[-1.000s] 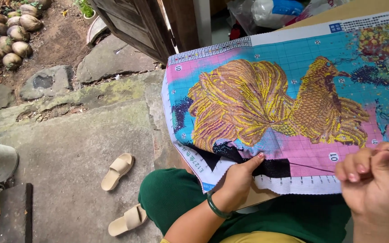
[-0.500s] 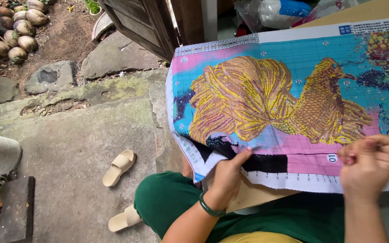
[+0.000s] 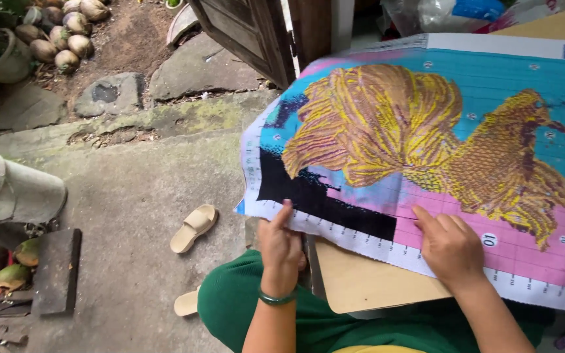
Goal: The person is working on a large, colorful patterned canvas, performing cross-stitching or embroidery by pulling a needle and thread through the fabric.
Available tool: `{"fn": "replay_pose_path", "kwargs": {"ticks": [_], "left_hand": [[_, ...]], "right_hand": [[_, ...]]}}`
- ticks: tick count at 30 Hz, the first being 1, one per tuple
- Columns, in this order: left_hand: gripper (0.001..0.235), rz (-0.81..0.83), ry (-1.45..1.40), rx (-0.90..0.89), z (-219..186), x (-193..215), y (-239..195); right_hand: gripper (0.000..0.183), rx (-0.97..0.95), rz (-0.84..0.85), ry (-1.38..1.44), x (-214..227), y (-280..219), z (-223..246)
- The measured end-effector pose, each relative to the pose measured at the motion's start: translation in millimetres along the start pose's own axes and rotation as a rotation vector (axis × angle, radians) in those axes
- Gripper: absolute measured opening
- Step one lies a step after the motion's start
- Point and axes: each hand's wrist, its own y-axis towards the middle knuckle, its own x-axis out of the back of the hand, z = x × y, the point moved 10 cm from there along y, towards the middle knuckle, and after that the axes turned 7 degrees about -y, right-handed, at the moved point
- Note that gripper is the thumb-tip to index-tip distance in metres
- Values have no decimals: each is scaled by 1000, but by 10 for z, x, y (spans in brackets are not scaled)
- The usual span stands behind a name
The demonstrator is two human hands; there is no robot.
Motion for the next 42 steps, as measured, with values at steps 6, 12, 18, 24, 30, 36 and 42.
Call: {"fn": "replay_pose_path", "kwargs": {"ticks": [6, 12, 18, 24, 30, 36, 42], "left_hand": [[32, -73, -66, -219, -527, 376, 111], [52, -342, 526, -944, -1142, 226, -667], [42, 1189, 1326, -1161, 446, -1193, -1457], [90, 1477, 1905, -1083, 1482, -1007, -1366], [77, 1399, 1955, -1109, 1254, -1186, -1469], [71, 1348, 1981, -973, 1268, -1232, -1469], [82, 1211, 2020, -1026, 1272, -1182, -1554]], "right_hand": [[29, 97, 18, -82, -18, -11, -79], [40, 150, 81, 34, -58, -107, -181], [50, 170, 127, 25, 17, -273, -388], [34, 91, 101, 101, 229, -184, -438], [47, -237, -87, 250, 599, -267, -399], [38, -299, -5, 332, 715, -398, -293], [47, -131, 197, -30, 278, -624, -263]]}}
